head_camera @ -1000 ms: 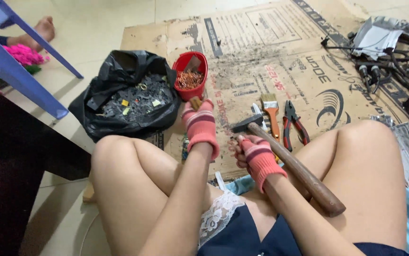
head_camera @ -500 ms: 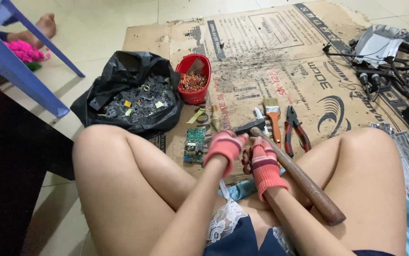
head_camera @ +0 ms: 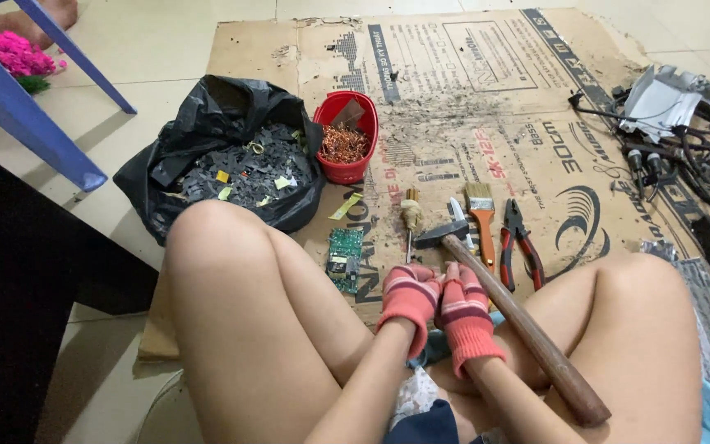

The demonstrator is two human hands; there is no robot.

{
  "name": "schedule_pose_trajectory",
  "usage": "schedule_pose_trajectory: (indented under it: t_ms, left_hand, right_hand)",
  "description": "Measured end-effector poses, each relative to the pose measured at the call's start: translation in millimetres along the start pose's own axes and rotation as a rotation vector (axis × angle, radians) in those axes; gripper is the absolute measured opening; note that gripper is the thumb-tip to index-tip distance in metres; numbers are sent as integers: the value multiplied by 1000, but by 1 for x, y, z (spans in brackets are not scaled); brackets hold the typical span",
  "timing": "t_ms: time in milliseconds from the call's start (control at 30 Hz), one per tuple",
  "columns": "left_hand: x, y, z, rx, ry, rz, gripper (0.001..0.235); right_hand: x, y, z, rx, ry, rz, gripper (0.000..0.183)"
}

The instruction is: The person sits on a cardboard sheet and uses a hammer to strike a small electronic component held in their left hand. They repeatedly hit the component to break it apart, then use their hands to separate the pieces and remove copper wire, placing the wire into a red container.

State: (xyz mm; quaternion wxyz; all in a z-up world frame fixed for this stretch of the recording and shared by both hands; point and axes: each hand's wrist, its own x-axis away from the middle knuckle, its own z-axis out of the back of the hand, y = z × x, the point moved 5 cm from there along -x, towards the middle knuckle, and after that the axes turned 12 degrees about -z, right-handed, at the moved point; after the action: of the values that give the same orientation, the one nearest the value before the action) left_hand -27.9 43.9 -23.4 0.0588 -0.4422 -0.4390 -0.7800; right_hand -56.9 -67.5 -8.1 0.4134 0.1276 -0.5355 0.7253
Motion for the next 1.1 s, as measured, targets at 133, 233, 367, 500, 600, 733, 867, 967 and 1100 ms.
schedule_pose_trajectory:
  t_ms: [133, 233, 367, 500, 600, 733, 867, 967, 1100]
  left_hand:
    - [-30, -7, -3, 183, 422, -247, 25]
    - [12, 15, 5, -87, 147, -133, 41]
    - [-54, -13, -13, -43, 295, -152, 34]
    - [5, 10, 10, -62, 261, -156, 34]
    - [61, 28, 18, 157, 41, -84, 52]
    - [47, 15, 20, 100, 385, -109, 38]
    - [26, 1, 21, 154, 517, -80, 39]
    - [29, 4, 26, 105, 548, -84, 40]
    - [48, 13, 41, 118, 696, -109, 37]
  right_hand:
    - [6, -5, 2, 109, 73, 50, 49]
    - [5, -2, 4, 82, 76, 42, 52]
    - [10, -7, 4, 95, 78, -29, 60]
    - [-8, -14, -2, 81, 58, -23, 62]
    - [-15, -17, -12, 130, 49, -23, 60]
    - [12, -32, -14, -32, -104, 45, 42]
    - [12, -43, -25, 310, -57, 85, 48]
    - [-1, -38, -25, 427, -36, 176, 39]
    - [3, -53, -19, 421, 41, 213, 35]
